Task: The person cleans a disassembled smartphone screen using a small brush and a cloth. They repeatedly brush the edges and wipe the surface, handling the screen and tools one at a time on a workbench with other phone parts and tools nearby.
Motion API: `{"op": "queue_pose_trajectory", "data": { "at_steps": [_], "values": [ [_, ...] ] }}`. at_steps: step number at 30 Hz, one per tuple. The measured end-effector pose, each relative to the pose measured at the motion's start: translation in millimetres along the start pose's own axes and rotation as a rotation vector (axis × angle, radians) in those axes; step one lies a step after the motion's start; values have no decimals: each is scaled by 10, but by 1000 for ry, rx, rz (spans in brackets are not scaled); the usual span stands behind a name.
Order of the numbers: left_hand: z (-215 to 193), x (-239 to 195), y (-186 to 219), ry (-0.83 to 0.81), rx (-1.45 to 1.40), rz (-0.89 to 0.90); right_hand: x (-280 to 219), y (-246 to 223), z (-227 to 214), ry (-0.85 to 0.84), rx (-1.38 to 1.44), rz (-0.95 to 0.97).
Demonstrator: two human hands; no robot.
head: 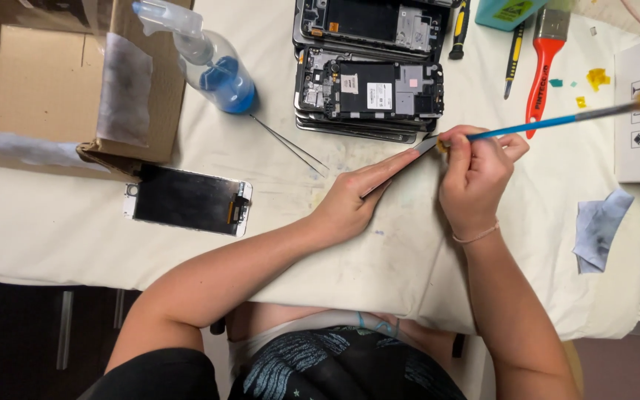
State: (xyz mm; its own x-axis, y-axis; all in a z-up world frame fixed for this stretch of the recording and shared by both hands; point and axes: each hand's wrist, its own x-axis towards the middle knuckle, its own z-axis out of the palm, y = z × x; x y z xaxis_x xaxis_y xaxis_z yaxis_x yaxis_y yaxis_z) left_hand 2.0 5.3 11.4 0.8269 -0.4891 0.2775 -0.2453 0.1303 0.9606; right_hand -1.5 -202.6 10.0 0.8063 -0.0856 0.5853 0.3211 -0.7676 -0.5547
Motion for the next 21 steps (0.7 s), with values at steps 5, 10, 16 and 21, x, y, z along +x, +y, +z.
{"op": "queue_pose_trajectory", "data": {
  "at_steps": [5,10,16,21],
  "values": [
    [5,-7,-38,1,7,-1,13,-26,32,13,4,-29],
    [6,-21,-38,0,1,-12,7,-3,18,12,-54,-73],
    [34,-58,-131,-2,3,-5,-65,-59,56,-35,-44,-132],
    [26,-42,-175,11,6,-6,-88,-190,109,-42,-9,-140]
  ]
}}
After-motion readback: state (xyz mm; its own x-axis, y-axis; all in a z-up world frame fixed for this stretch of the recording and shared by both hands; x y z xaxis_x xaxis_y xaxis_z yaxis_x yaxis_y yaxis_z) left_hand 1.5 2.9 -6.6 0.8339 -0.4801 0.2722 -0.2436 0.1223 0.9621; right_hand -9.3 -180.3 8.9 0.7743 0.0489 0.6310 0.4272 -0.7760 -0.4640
